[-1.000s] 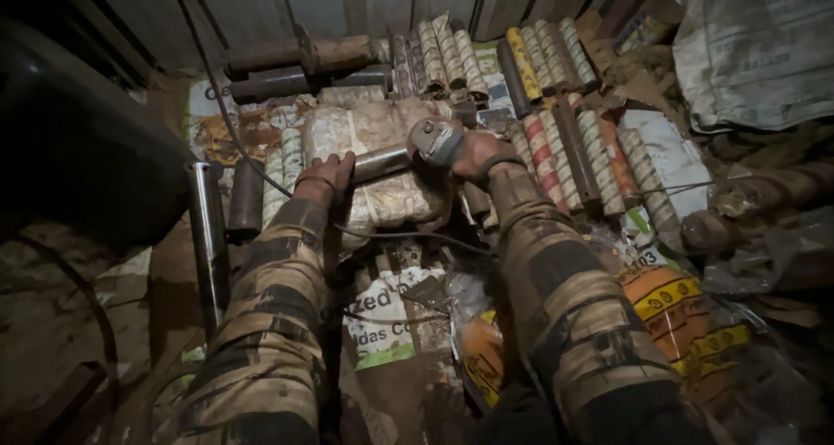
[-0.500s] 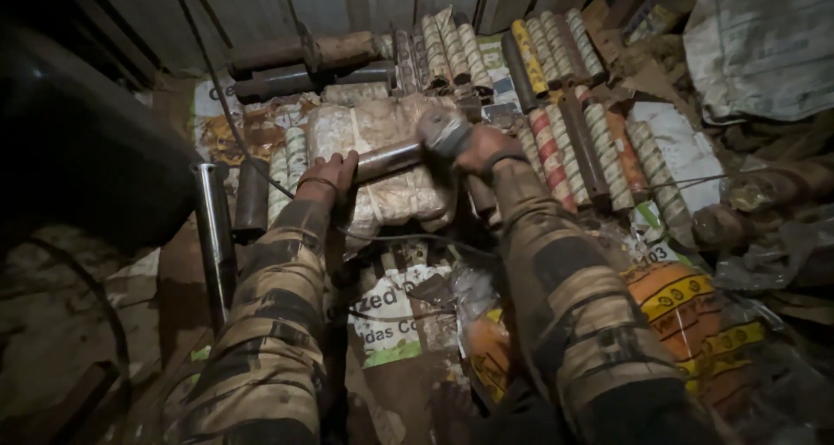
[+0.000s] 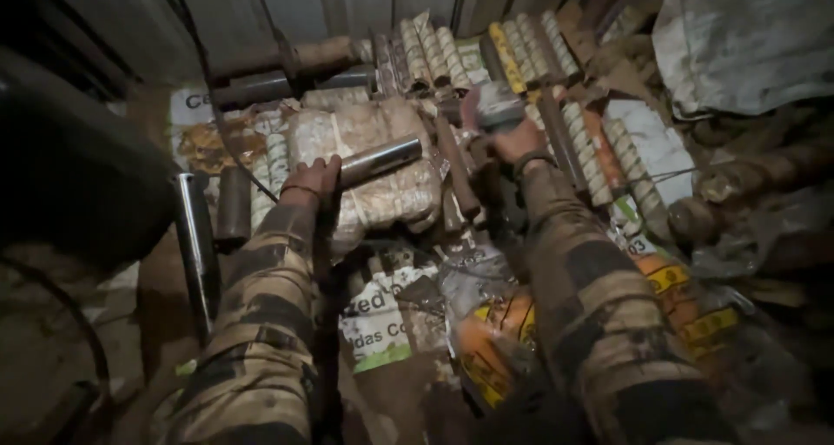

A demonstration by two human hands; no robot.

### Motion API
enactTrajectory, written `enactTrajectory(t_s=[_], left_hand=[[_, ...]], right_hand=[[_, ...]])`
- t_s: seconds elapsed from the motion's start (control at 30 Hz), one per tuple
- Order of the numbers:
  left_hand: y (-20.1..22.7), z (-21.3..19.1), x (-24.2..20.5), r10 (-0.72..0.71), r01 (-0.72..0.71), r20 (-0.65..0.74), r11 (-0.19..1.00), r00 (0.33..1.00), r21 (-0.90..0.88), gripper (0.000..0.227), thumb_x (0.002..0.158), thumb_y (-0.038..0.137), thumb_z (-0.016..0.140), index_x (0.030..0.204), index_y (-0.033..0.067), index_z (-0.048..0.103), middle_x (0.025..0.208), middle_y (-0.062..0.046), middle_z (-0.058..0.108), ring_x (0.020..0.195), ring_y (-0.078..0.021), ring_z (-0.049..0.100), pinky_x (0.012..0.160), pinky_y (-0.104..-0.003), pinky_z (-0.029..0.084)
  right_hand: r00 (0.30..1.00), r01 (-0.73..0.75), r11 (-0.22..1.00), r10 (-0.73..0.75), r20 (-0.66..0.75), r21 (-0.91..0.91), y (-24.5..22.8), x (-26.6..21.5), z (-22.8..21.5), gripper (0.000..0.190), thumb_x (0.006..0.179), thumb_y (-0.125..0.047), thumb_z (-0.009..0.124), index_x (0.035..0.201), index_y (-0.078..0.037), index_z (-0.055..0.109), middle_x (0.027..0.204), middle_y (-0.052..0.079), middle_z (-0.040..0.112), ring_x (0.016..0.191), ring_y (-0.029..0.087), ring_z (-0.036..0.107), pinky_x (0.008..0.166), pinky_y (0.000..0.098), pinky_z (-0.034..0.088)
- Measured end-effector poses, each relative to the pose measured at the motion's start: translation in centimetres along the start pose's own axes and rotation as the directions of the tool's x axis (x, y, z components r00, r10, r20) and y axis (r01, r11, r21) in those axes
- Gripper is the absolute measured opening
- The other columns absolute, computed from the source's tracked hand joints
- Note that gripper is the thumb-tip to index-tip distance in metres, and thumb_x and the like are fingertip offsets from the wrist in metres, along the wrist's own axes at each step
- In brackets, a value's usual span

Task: The person uses an angle grinder to grind the end of a metal pipe, holding the pipe with one hand and the tool with the other. They repeatedly apply the grinding disc to the rim and surface of the pipe, rotating it by hand between grinding sessions.

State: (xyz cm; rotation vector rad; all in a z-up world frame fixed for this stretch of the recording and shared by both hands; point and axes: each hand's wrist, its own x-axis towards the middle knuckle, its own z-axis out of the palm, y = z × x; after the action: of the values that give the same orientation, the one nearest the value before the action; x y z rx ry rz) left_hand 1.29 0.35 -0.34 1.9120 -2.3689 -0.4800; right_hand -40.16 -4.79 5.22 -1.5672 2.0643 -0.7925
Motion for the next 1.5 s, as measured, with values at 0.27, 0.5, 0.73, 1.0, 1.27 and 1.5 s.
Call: enactTrajectory(t_s=[0.27,0.5,0.73,1.0,1.27,1.5], left_hand=[[0.9,-1.3,-0.5,-0.003,0.003,-0.03,1.0,1.0,0.005,0.052,0.092,0.019,0.057,0.142,0.0175,0.046,0.134,-0.023,0.056,0.119,-0.052,0.054,0.096,-0.056,0.05],[1.7,-1.5,-0.8,-0.025,0.026,-0.028,0.999,0.999,0.031,0.062,0.089,0.024,0.061,0.148,0.0157,0.042,0.132,-0.026,0.056,0.119,-0.051,0.055,0.101,-0.055,0.049],[2.1,-1.4,-0.1,-0.148,0.145,0.042,0.987,0.988,0.065,0.067,0.084,0.024,0.066,0.147,0.0189,0.042,0.138,-0.021,0.053,0.126,-0.0488,0.051,0.099,-0.07,0.041],[2.0,0.5,2.0,-0.126,0.125,-0.002,0.987,0.992,0.102,0.069,0.083,0.03,0.07,0.146,0.0163,0.045,0.141,-0.018,0.054,0.13,-0.0443,0.049,0.104,-0.076,0.032],[6.0,-0.3,4.5,-0.098,0.099,-0.011,0.995,0.995,0.031,0.074,0.081,0.05,0.075,0.141,0.0165,0.049,0.141,-0.015,0.054,0.13,-0.0411,0.049,0.102,-0.068,0.038],[9.7,6.2,12.5,0.376,-0.32,-0.355,0.924,0.856,0.207,0.037,0.094,0.035,0.061,0.122,0.0117,0.065,0.129,-0.014,0.065,0.126,-0.0388,0.054,0.107,-0.063,0.041]], right_hand=[[0.998,0.024,0.991,-0.017,0.056,-0.13,-5.0,-0.9,-2.3,0.065,0.057,-0.042,0.089,0.101,0.003,0.075,0.107,0.025,0.074,0.101,0.038,0.072,0.086,0.0457,0.058],[0.982,0.096,0.973,-0.059,0.18,-0.209,-5.1,-0.3,0.2,0.068,0.063,-0.046,0.088,0.107,0.004,0.075,0.108,0.026,0.074,0.099,0.041,0.072,0.085,0.0471,0.059],[0.996,0.013,0.986,0.003,0.093,-0.164,-4.2,0.3,-0.2,0.07,0.062,-0.044,0.089,0.11,0.004,0.072,0.115,0.027,0.071,0.104,0.041,0.07,0.091,0.0475,0.057],[0.973,-0.232,0.963,0.232,0.015,0.141,1.3,3.3,0.0,0.058,0.076,-0.036,0.07,0.113,0.009,0.069,0.117,0.028,0.071,0.106,0.044,0.069,0.088,0.0517,0.054],[0.936,-0.314,0.928,0.338,-0.101,0.2,4.8,2.0,-4.1,0.058,0.059,-0.03,0.083,0.097,0.012,0.072,0.109,0.027,0.071,0.101,0.04,0.07,0.086,0.0462,0.056],[0.872,-0.407,0.865,0.464,-0.156,0.294,4.7,0.0,-8.2,0.057,0.055,-0.031,0.082,0.097,0.008,0.074,0.11,0.023,0.074,0.101,0.038,0.072,0.088,0.0435,0.055]])
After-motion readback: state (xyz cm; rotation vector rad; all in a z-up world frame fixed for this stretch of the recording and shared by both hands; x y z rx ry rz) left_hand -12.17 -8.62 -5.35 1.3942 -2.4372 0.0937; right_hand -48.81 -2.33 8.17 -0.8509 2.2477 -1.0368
